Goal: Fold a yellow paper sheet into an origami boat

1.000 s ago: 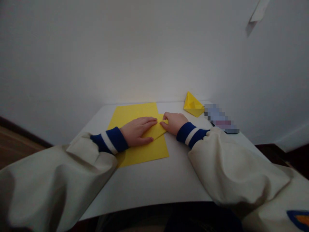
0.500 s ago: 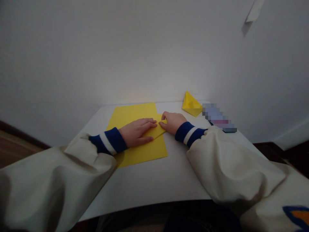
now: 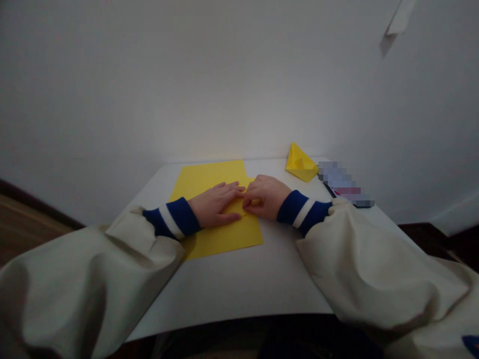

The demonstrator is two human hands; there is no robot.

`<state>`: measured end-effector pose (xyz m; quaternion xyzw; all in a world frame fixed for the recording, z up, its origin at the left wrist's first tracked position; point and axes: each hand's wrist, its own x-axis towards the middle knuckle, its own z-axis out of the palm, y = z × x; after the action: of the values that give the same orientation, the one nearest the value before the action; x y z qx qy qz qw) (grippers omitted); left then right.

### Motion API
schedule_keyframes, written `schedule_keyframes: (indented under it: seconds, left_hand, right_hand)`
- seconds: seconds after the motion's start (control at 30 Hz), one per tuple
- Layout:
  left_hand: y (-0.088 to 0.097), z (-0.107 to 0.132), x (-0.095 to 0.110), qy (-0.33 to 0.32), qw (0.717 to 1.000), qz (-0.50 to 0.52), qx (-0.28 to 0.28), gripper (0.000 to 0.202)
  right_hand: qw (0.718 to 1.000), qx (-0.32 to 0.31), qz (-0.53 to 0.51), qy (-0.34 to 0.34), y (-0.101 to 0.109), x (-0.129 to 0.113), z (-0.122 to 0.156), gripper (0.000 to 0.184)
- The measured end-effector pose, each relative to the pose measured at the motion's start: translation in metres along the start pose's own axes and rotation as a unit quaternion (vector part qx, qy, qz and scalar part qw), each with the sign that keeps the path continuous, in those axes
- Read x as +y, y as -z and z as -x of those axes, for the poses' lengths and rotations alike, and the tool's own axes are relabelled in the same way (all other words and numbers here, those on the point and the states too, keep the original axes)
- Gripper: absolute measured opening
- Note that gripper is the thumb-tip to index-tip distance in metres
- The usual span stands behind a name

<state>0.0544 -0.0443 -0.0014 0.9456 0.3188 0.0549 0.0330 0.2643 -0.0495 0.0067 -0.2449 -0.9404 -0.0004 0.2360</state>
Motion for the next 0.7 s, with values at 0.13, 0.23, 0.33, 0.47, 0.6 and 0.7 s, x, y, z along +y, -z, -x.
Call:
schedule_keyframes:
  seconds: [0.13, 0.23, 0.33, 0.47, 0.6, 0.7]
  left_hand:
    - [-0.001, -0.001, -0.002, -0.002, 1.000, -0.003, 0.007, 0.057]
    - [0.001, -0.002, -0.002, -0.008, 1.000, -0.006, 0.008, 0.056]
    - [0.002, -0.002, -0.002, -0.011, 1.000, -0.009, 0.011, 0.059]
    - [0.000, -0.002, -0.005, -0.010, 1.000, -0.003, 0.009, 0.062]
    - [-0.002, 0.000, -0.008, -0.006, 1.000, 0.008, 0.008, 0.063]
    - [-0.003, 0.002, -0.009, -0.001, 1.000, 0.013, 0.002, 0.062]
  right_hand:
    - [0.996, -0.031, -0.039, 0.069, 0.002, -0.006, -0.003, 0.018]
    - [0.996, -0.042, -0.040, 0.072, 0.003, -0.009, -0.004, 0.019]
    - [0.995, -0.059, -0.010, 0.073, 0.005, -0.011, -0.004, 0.017]
    - [0.992, -0.097, 0.020, 0.074, 0.010, -0.013, -0.004, 0.015]
    - [0.991, -0.127, 0.018, 0.049, 0.013, -0.007, -0.002, 0.017]
    - [0.988, -0.146, 0.020, 0.036, 0.014, -0.001, 0.000, 0.019]
